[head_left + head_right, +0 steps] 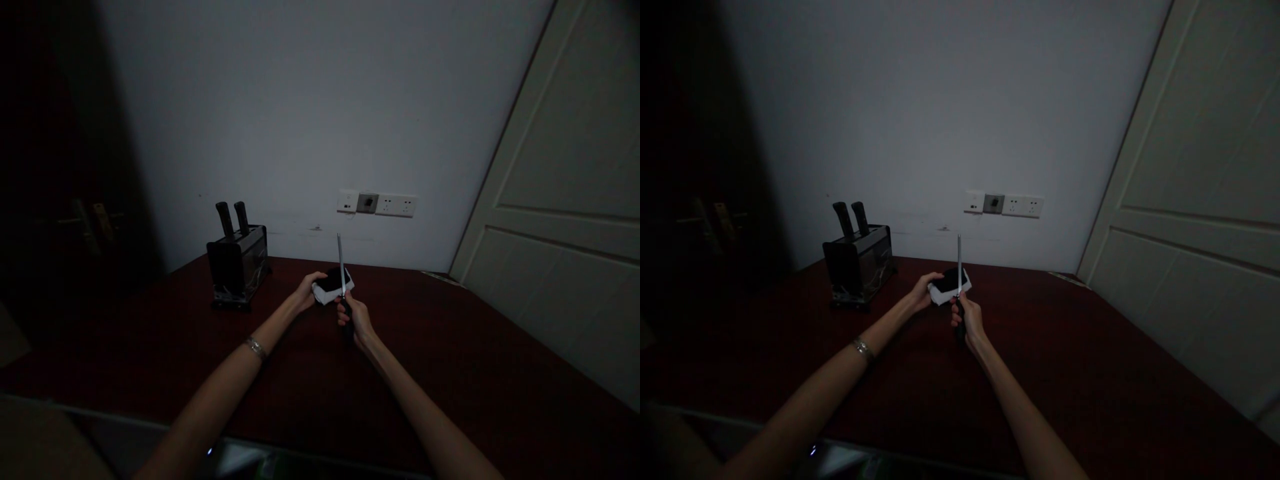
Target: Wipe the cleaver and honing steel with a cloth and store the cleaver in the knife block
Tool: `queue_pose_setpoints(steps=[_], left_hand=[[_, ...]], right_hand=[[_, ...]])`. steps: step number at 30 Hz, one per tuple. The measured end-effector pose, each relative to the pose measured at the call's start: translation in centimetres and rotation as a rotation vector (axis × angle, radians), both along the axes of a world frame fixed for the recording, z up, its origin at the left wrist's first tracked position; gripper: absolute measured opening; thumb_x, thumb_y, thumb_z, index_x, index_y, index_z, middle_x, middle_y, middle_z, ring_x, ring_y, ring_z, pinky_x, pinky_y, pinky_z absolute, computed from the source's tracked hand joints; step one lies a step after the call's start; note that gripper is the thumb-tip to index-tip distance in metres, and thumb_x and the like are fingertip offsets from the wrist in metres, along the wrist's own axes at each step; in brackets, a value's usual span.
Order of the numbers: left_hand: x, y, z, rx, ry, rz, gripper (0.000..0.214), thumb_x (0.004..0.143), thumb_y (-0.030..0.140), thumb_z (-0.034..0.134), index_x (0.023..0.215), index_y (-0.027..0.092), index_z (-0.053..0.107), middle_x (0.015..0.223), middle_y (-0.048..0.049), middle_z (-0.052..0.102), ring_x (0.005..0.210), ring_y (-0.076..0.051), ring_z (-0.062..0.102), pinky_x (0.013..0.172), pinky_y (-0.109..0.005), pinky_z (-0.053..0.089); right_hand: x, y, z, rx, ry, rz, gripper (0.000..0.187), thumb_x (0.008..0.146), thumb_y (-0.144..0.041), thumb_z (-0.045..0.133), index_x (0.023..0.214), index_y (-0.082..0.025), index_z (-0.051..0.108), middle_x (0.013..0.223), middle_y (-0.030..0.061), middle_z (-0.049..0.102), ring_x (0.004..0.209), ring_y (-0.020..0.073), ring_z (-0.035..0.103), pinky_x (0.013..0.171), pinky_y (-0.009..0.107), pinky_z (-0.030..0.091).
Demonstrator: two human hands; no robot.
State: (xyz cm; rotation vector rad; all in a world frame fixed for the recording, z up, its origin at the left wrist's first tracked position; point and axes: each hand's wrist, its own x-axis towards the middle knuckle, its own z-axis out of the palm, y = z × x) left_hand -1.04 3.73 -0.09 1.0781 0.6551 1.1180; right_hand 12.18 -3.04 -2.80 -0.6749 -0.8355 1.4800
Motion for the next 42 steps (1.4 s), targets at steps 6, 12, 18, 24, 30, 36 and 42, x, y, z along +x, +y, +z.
queue_pose_setpoints(steps=[6, 12, 18, 24, 30, 36, 42], left_hand=[[0.0, -0.5, -0.7, -0.149, -0.121, -0.153, 0.028, 0.080, 0.035, 0.046, 0.081, 0.010, 0.057, 0.069, -0.0082, 0.063, 0.058, -0.017, 0.059, 0.059, -0.028, 0.046], [0.3, -1.1, -2.0, -0.193, -0.129, -0.318, 0.012, 0.072, 0.012, 0.058, 0.084, 0.008, 0.058, 0.062, -0.0052, 0.060, 0.051, -0.013, 0.057, 0.054, -0.024, 0.043], [0.7, -1.1, -2.4, -0.238, -0.195, -0.349, 0.027, 0.080, 0.035, 0.052, 0.083, 0.009, 0.058, 0.065, -0.0079, 0.061, 0.055, -0.017, 0.059, 0.059, -0.030, 0.046], [0.2, -1.1, -2.3, -0.241, -0.215, -0.343, 0.015, 0.078, 0.021, 0.051, 0.081, 0.008, 0.058, 0.066, -0.0075, 0.061, 0.058, -0.015, 0.059, 0.061, -0.028, 0.047], [0.2, -1.3, -2.5, -0.188, -0.122, -0.408, 0.023, 0.066, 0.009, 0.064, 0.088, 0.009, 0.057, 0.070, -0.0045, 0.061, 0.056, -0.012, 0.059, 0.055, -0.021, 0.046], [0.4, -0.9, -2.8, -0.148, -0.003, -0.387, 0.029, 0.063, 0.019, 0.070, 0.086, 0.010, 0.055, 0.065, -0.0034, 0.061, 0.045, -0.013, 0.056, 0.045, -0.024, 0.046], [1.1, -0.8, -2.6, -0.060, 0.081, -0.235, 0.027, 0.058, 0.022, 0.074, 0.074, 0.010, 0.056, 0.054, 0.0006, 0.056, 0.038, -0.007, 0.049, 0.036, -0.017, 0.037]], right_hand=[[-0.5, 0.0, -0.6, -0.016, -0.020, 0.000, 0.037, 0.063, -0.048, 0.067, 0.066, -0.013, 0.057, 0.044, -0.0071, 0.044, 0.031, 0.0019, 0.029, 0.029, 0.015, 0.027], [-0.5, 0.2, -1.0, -0.030, -0.022, -0.009, 0.041, 0.061, -0.051, 0.068, 0.065, -0.012, 0.057, 0.043, -0.0072, 0.044, 0.030, 0.0017, 0.030, 0.029, 0.014, 0.027], [-0.2, 0.3, -0.6, -0.048, 0.003, -0.003, 0.039, 0.063, -0.051, 0.066, 0.065, -0.013, 0.056, 0.044, -0.0074, 0.043, 0.030, 0.0012, 0.028, 0.029, 0.014, 0.027], [-0.3, 0.2, -0.6, -0.049, 0.006, 0.017, 0.039, 0.064, -0.050, 0.066, 0.065, -0.013, 0.056, 0.044, -0.0073, 0.043, 0.031, 0.0013, 0.028, 0.029, 0.014, 0.026], [-0.6, -0.2, -0.7, -0.042, -0.019, 0.010, 0.042, 0.060, -0.054, 0.067, 0.062, -0.015, 0.051, 0.044, -0.0074, 0.044, 0.031, 0.0016, 0.030, 0.029, 0.014, 0.028], [-1.0, -0.5, -0.9, -0.044, -0.056, 0.018, 0.044, 0.057, -0.055, 0.068, 0.065, -0.015, 0.052, 0.044, -0.0069, 0.045, 0.030, 0.0018, 0.030, 0.028, 0.015, 0.028], [-1.5, -0.6, -1.1, -0.040, -0.097, -0.039, 0.048, 0.054, -0.060, 0.066, 0.063, -0.014, 0.052, 0.043, -0.0071, 0.045, 0.029, 0.0017, 0.030, 0.028, 0.016, 0.028]])
